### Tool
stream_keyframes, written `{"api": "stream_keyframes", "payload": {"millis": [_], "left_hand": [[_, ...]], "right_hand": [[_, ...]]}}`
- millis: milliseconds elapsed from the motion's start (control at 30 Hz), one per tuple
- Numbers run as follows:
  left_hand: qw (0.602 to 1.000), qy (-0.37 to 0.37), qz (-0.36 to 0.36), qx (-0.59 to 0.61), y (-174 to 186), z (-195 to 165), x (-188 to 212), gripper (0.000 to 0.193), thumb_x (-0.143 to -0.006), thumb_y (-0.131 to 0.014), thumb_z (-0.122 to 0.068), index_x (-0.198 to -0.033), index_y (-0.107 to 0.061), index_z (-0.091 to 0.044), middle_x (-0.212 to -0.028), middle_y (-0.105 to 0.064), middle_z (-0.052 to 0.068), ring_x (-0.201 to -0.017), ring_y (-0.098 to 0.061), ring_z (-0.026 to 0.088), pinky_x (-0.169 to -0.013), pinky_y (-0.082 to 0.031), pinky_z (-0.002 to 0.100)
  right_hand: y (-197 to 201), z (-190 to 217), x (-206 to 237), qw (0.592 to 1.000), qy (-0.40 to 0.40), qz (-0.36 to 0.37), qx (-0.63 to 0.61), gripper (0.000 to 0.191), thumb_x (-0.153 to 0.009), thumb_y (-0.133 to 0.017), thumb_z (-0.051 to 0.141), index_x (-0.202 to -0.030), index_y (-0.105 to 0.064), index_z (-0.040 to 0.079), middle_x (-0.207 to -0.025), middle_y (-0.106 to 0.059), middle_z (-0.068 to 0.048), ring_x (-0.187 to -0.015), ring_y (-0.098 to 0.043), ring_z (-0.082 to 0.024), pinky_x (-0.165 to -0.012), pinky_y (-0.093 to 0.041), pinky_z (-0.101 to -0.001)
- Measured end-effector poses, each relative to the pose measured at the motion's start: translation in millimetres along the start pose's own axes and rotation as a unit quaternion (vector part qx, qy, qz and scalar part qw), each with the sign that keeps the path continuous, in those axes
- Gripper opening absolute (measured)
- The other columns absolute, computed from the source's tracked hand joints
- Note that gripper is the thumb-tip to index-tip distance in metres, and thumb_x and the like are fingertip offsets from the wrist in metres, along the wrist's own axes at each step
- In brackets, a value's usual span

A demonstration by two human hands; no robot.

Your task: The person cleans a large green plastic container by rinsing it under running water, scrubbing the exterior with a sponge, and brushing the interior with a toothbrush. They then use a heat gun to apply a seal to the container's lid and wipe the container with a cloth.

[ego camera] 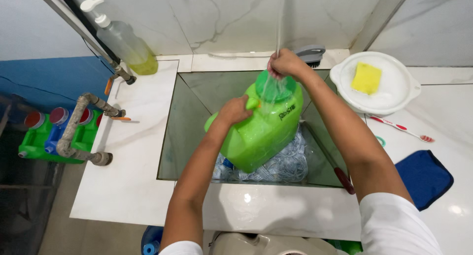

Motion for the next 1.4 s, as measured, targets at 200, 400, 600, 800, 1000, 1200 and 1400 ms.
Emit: {"api": "stream_keyframes", "payload": {"millis": [200, 400, 600, 800, 1000, 1200, 1400], "left_hand": [[0.994, 0.057, -0.044, 0.077, 11, 43, 51, 0.051, -0.08, -0.075, -0.028, -0.122, -0.06, -0.002, -0.099, -0.072, 0.026, -0.095, -0.069, 0.044, -0.084, -0.054, 0.053], [0.974, 0.077, -0.083, 0.198, 22, 65, 99, 0.049, -0.079, -0.073, -0.023, -0.124, -0.065, -0.007, -0.093, -0.074, 0.022, -0.084, -0.074, 0.037, -0.076, -0.056, 0.047], [0.976, 0.092, -0.092, 0.176, 14, 67, 84, 0.049, -0.082, -0.074, -0.03, -0.122, -0.064, -0.003, -0.087, -0.073, 0.024, -0.081, -0.074, 0.038, -0.072, -0.056, 0.048], [0.995, 0.021, -0.079, 0.049, 8, 29, 29, 0.056, -0.092, -0.071, -0.051, -0.118, -0.065, -0.002, -0.089, -0.072, 0.026, -0.086, -0.069, 0.044, -0.075, -0.054, 0.055], [0.979, -0.043, -0.149, -0.135, 9, -32, -21, 0.057, -0.093, -0.064, -0.053, -0.122, -0.064, -0.004, -0.109, -0.072, 0.018, -0.099, -0.068, 0.038, -0.088, -0.052, 0.055], [0.857, -0.127, -0.438, -0.239, -8, -114, -5, 0.04, -0.092, -0.057, -0.024, -0.125, -0.065, -0.003, -0.126, -0.062, 0.017, -0.12, -0.058, 0.034, -0.108, -0.043, 0.056], [0.925, -0.148, -0.292, -0.191, -30, -130, -42, 0.027, -0.097, -0.057, -0.015, -0.12, -0.065, -0.002, -0.114, -0.067, 0.016, -0.109, -0.064, 0.032, -0.101, -0.049, 0.048]], "right_hand": [[-2, 2, -2, 1.0, 0.01, -0.016, 0.025, 0.023, -0.091, -0.049, 0.001, -0.077, -0.067, -0.002, -0.066, -0.064, -0.011, -0.054, -0.061, -0.018, -0.052, -0.052, -0.0326], [2, 2, 2, 0.996, 0.027, -0.032, 0.082, 0.022, -0.086, -0.051, -0.001, -0.074, -0.069, -0.003, -0.062, -0.065, -0.011, -0.053, -0.062, -0.019, -0.053, -0.052, -0.0341], [4, 4, 4, 0.998, 0.029, -0.018, 0.055, 0.022, -0.089, -0.051, 0.0, -0.078, -0.07, -0.003, -0.066, -0.069, -0.011, -0.057, -0.067, -0.019, -0.055, -0.056, -0.0315], [1, 6, 10, 0.998, -0.022, 0.018, -0.051, 0.023, -0.097, -0.051, 0.004, -0.09, -0.071, -0.005, -0.082, -0.073, -0.015, -0.067, -0.074, -0.02, -0.061, -0.06, -0.0301], [-3, 12, 11, 0.979, -0.032, 0.012, -0.2, 0.026, -0.101, -0.043, 0.003, -0.091, -0.066, -0.005, -0.088, -0.072, -0.016, -0.074, -0.074, -0.022, -0.069, -0.064, -0.0322], [-8, 14, 10, 0.955, -0.005, 0.0, -0.295, 0.022, -0.098, -0.045, -0.001, -0.093, -0.066, -0.007, -0.091, -0.072, -0.018, -0.08, -0.075, -0.024, -0.076, -0.068, -0.033], [1, 19, 18, 0.972, -0.005, -0.017, -0.234, 0.017, -0.093, -0.047, -0.005, -0.092, -0.064, -0.005, -0.086, -0.07, -0.014, -0.075, -0.072, -0.023, -0.07, -0.065, -0.0334]]}}
Point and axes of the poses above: each hand's wrist, its own x-axis away from the middle knuckle, its own y-axis out of the back of the hand, z = x × y, the point moved 10 cm from there along -x, towards the middle knuckle
